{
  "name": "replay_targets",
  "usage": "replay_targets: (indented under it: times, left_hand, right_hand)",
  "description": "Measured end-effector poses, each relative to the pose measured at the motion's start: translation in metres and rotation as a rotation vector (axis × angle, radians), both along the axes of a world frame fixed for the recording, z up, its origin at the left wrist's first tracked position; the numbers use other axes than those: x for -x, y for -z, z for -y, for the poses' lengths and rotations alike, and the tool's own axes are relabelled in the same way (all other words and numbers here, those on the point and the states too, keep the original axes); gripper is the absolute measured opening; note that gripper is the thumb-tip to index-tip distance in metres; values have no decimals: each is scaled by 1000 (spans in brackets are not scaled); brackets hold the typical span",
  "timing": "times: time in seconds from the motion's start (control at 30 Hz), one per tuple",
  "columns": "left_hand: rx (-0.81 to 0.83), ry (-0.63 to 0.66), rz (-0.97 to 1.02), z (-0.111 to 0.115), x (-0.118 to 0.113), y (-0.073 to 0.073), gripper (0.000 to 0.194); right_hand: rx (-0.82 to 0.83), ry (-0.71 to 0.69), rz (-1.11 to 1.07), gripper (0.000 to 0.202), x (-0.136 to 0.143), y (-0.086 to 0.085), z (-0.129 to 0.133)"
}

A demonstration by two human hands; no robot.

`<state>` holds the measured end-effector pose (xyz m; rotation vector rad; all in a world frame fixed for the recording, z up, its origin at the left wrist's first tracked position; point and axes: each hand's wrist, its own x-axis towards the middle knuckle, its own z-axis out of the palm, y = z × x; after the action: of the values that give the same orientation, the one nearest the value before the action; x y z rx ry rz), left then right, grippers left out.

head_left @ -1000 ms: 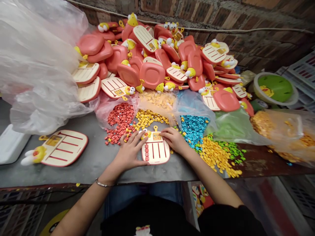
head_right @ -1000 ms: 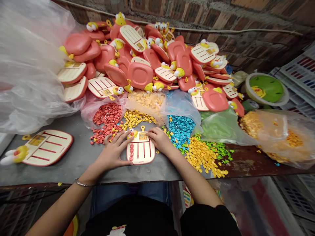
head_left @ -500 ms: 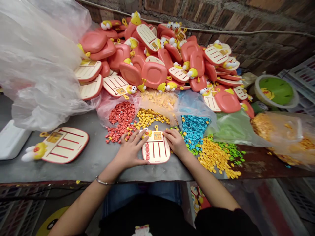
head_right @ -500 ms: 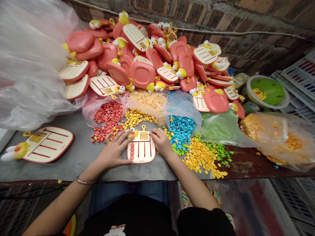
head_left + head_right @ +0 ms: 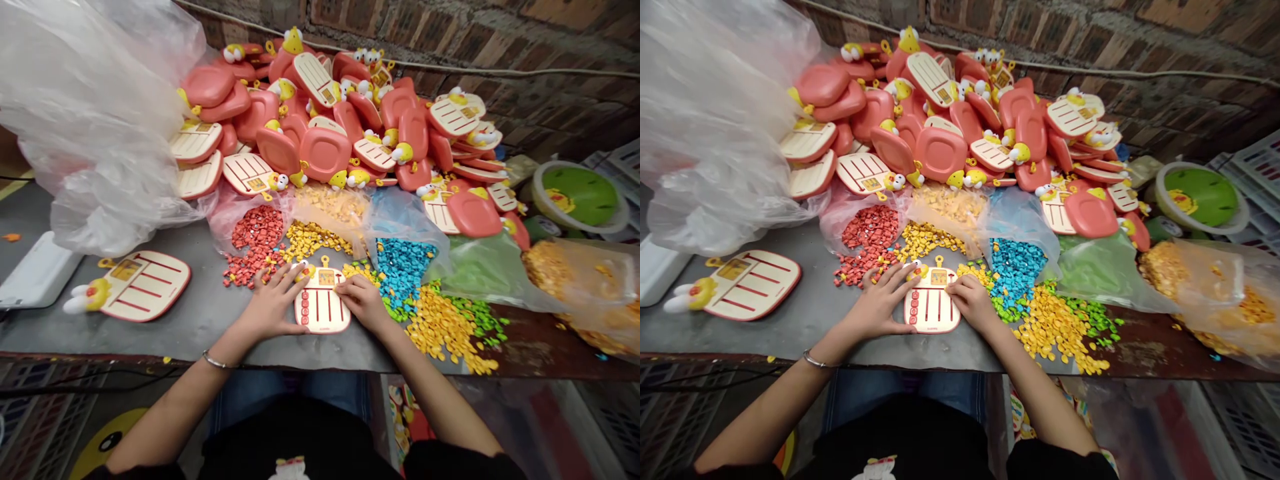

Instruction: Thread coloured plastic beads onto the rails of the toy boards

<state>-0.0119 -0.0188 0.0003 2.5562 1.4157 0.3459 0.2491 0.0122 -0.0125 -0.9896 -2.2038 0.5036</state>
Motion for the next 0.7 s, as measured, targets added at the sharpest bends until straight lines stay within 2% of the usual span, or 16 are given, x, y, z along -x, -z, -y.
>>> replay_targets:
  times: [0.2,0.33,0.43,0.57,0.7]
  left_hand:
    - [-3,-4,7,0,0,1,95]
    - [1,-6,12,-1,0,1,95]
    - [-5,-7,12,0,0,0,94]
    - [-14,4,11,1,1,1,93]
    - [2,18,12,1,0,1,93]
  right_hand:
    - [9,-98,-6,20,31,3,-6]
    - [8,-116,-9,20,36,2,-7]
    - [40,-224,-9,19,35,-2,-8]
    - [180,-333,-15,16,29,-13,-11]
    - [395,-391,2,25,23,-24,-25]
